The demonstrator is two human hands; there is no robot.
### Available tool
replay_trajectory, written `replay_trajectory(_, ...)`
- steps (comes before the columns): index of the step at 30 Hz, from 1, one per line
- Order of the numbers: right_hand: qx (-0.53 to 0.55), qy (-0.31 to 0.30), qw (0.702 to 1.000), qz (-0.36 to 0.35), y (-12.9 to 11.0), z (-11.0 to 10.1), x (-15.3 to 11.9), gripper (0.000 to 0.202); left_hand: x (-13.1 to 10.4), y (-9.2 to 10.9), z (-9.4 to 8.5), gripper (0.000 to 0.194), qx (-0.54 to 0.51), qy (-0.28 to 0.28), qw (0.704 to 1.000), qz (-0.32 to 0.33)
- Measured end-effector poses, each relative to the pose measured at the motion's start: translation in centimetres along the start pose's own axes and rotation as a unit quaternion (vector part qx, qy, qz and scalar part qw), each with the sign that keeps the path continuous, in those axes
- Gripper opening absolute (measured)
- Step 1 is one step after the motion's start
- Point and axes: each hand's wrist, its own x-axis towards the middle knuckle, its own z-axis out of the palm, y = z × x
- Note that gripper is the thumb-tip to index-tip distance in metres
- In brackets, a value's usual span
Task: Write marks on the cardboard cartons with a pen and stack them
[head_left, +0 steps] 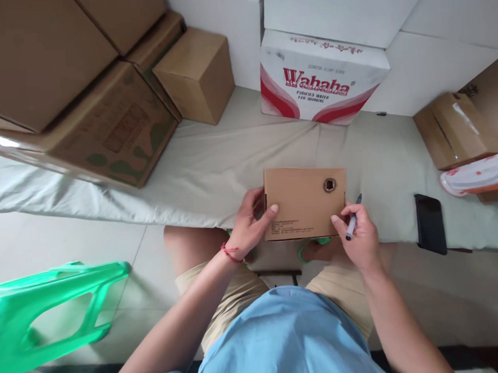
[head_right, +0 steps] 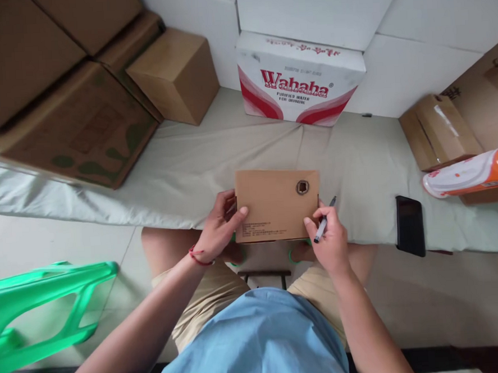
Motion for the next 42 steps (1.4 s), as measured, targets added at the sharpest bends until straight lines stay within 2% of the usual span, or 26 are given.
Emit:
replay_trajectory(2,0.05,-0.01,0.999,-0.007,0.2,0.2,0.1,0.03,-0.9,0.7,-0.7,0.079,-0.137,-0.018,0.99,-0.018)
replay_trajectory(4,0.099,-0.039,0.994,-0.017,0.1,0.5,0.1,0.029,-1.8,1.6,-1.5,0.101,-0.199,-0.011,0.979,-0.046)
replay_trajectory(5,0.117,-0.054,0.991,-0.024,-0.2,0.7,0.1,0.028,-2.3,2.2,-2.0,0.106,-0.205,-0.004,0.977,-0.064)
replay_trajectory(6,0.129,-0.066,0.989,-0.032,-0.5,0.8,0.1,0.026,-2.8,2.8,-2.4,0.104,-0.201,0.005,0.976,-0.083)
replay_trajectory(9,0.144,-0.1,0.983,-0.053,-1.8,1.0,0.0,0.02,-4.2,4.5,-4.5,0.078,-0.162,0.036,0.98,-0.107)
replay_trajectory(10,0.148,-0.112,0.981,-0.06,-2.1,0.8,-0.1,0.019,-4.6,4.9,-5.4,0.073,-0.124,0.063,0.987,-0.084)
replay_trajectory(12,0.156,-0.129,0.976,-0.076,-2.3,0.4,-0.3,0.017,-4.9,5.6,-7.9,0.077,0.017,0.172,0.985,0.025)
replay_trajectory(13,0.16,-0.131,0.975,-0.08,-2.2,0.1,-0.5,0.016,-4.7,5.7,-9.3,0.082,0.117,0.234,0.96,0.102)
replay_trajectory(14,0.161,-0.126,0.976,-0.08,-1.9,-0.2,-0.6,0.016,-4.2,5.8,-10.8,0.085,0.224,0.289,0.913,0.182)
replay_trajectory(15,0.161,-0.114,0.977,-0.076,-1.5,-0.5,-0.8,0.016,-3.5,5.9,-12.2,0.083,0.319,0.309,0.861,0.246)
replay_trajectory(16,0.157,-0.101,0.98,-0.066,-1.0,-0.9,-1.0,0.016,-2.5,6.0,-13.7,0.076,0.39,0.306,0.817,0.294)
replay_trajectory(17,0.15,-0.086,0.983,-0.055,-0.5,-1.2,-1.3,0.016,-1.4,6.2,-15.0,0.062,0.44,0.286,0.79,0.317)
replay_trajectory(18,0.142,-0.072,0.986,-0.044,0.1,-1.5,-1.5,0.016,-0.2,6.4,-16.1,0.044,0.471,0.252,0.786,0.312)
replay_trajectory(20,0.127,-0.051,0.99,-0.027,1.0,-1.9,-1.9,0.016,2.3,7.1,-17.8,0.022,0.491,0.165,0.825,0.226)
replay_trajectory(22,0.13,-0.039,0.991,-0.019,1.7,-2.2,-2.3,0.017,4.5,7.9,-18.7,0.028,0.495,0.086,0.857,0.112)
replay_trajectory(24,0.138,-0.032,0.99,-0.014,2.0,-2.3,-2.6,0.019,6.2,8.5,-19.5,0.036,0.503,0.005,0.863,0.04)
replay_trajectory(26,0.141,-0.031,0.989,-0.012,2.1,-2.1,-2.9,0.019,7.5,8.8,-20.4,0.033,0.507,-0.075,0.857,0.041)
replay_trajectory(29,0.139,-0.039,0.989,-0.012,1.9,-1.8,-3.1,0.019,8.7,8.4,-21.9,0.036,0.504,-0.142,0.845,0.107)
replay_trajectory(31,0.136,-0.043,0.99,-0.01,1.7,-1.7,-3.1,0.02,9.1,7.9,-22.6,0.041,0.503,-0.156,0.841,0.122)
replay_trajectory(35,0.138,-0.038,0.99,0.002,1.4,-1.8,-2.8,0.024,9.2,6.3,-23.6,0.045,0.51,-0.153,0.84,0.106)
replay_trajectory(38,0.138,-0.026,0.99,0.016,1.5,-2.1,-2.7,0.027,9.3,5.4,-24.8,0.042,0.543,-0.144,0.818,0.123)
replay_trajectory(40,0.133,-0.022,0.991,0.02,1.7,-2.2,-2.8,0.028,9.4,4.9,-25.4,0.039,0.564,-0.114,0.803,0.152)
replay_trajectory(42,0.107,-0.015,0.994,0.011,1.9,-2.4,-2.7,0.027,9.0,4.5,-25.2,0.034,0.563,-0.057,0.801,0.196)
